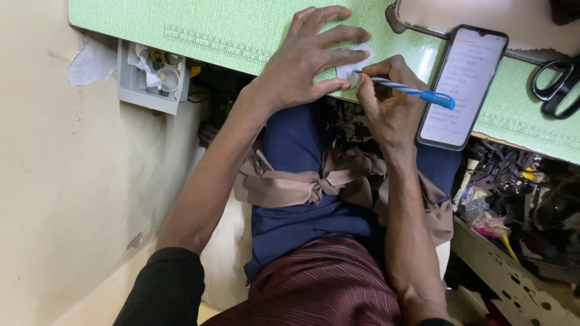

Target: Writing information from a smartphone screen onto a small piece of paper using a pen

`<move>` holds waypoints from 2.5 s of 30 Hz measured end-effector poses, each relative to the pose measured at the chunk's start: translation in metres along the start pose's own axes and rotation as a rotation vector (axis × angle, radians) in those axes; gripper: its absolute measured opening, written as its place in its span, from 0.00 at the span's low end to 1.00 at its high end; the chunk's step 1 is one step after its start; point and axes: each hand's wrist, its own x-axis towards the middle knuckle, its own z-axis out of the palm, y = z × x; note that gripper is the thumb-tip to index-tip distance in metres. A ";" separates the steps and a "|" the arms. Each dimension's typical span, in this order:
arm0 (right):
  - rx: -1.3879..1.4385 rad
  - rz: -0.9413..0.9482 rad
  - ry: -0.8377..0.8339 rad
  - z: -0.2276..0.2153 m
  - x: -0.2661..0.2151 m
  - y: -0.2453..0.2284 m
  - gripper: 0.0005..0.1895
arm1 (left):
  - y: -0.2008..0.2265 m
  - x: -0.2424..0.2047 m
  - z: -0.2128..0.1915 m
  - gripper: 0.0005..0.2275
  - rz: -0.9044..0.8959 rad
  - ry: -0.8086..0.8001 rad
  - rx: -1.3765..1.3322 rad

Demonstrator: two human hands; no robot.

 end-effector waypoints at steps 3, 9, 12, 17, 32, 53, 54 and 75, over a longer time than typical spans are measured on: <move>-0.010 -0.001 0.009 0.001 0.000 0.000 0.05 | 0.002 0.001 -0.003 0.23 0.002 -0.007 0.005; 0.161 0.176 0.035 -0.004 0.001 -0.012 0.07 | 0.002 0.001 -0.003 0.19 -0.009 -0.005 -0.001; 0.054 0.092 0.035 -0.003 0.000 -0.003 0.04 | 0.002 0.002 -0.002 0.19 0.007 -0.003 0.004; -0.031 0.031 0.047 -0.005 0.002 -0.002 0.04 | 0.004 0.004 -0.002 0.21 -0.014 -0.025 -0.010; 0.016 0.011 0.059 -0.004 0.004 -0.002 0.03 | 0.009 0.006 -0.005 0.19 -0.026 -0.047 0.009; 0.021 0.029 0.051 -0.007 0.005 -0.006 0.04 | 0.011 0.007 -0.006 0.21 -0.073 -0.087 -0.028; 0.009 0.029 0.050 -0.007 0.005 -0.005 0.04 | 0.010 0.007 -0.006 0.21 -0.071 -0.086 -0.026; 0.045 0.040 0.042 -0.008 0.005 -0.006 0.04 | 0.014 0.009 -0.008 0.21 -0.121 -0.102 -0.061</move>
